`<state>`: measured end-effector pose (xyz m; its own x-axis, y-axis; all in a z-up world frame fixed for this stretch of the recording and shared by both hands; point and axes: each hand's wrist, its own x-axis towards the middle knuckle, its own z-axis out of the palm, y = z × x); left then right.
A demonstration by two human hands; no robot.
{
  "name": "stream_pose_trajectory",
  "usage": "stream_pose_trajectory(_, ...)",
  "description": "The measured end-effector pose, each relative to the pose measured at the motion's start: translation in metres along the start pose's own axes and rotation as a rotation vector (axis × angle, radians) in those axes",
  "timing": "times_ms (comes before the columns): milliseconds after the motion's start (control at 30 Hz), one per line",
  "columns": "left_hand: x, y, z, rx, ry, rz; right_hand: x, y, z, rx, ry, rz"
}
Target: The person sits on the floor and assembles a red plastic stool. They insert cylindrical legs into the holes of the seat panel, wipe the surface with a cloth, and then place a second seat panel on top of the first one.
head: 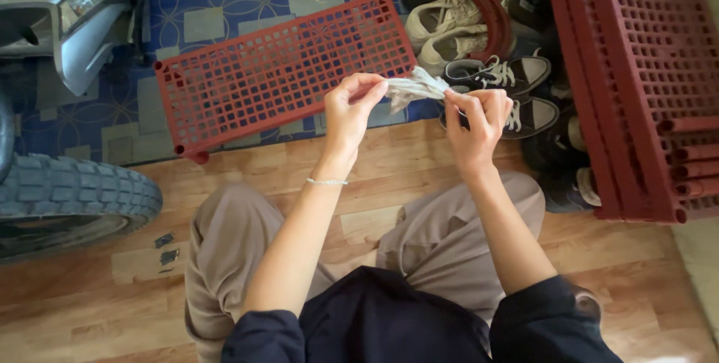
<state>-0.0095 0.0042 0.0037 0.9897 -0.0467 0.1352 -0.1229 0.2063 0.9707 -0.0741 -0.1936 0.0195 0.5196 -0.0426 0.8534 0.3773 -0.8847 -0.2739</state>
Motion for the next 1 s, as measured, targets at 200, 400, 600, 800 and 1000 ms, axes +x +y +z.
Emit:
stream_pose_trajectory(200, 0.001, 0.011, 0.005, 0.121, 0.039, 0.159, 0.008, -0.015, -0.004, 0.173, -0.106, 0.156)
stream_pose_trajectory(400, 0.003, 0.025, 0.024, 0.352, -0.025, 0.377, 0.013, -0.018, 0.000, 0.599, -0.382, 0.407)
stream_pose_trajectory(600, 0.017, 0.027, 0.064, 0.357, -0.153, 0.349, 0.000, 0.010, 0.009, 0.459, -0.340, 0.473)
stream_pose_trajectory(800, 0.009, 0.011, 0.109, 0.194, -0.195, 0.314, -0.010, 0.060, -0.010, 0.734, -0.049, 0.925)
stream_pose_trajectory(1000, -0.016, -0.004, 0.178, 0.004, -0.103, 0.228, -0.007, 0.075, -0.043, 0.995, 0.153, 1.161)
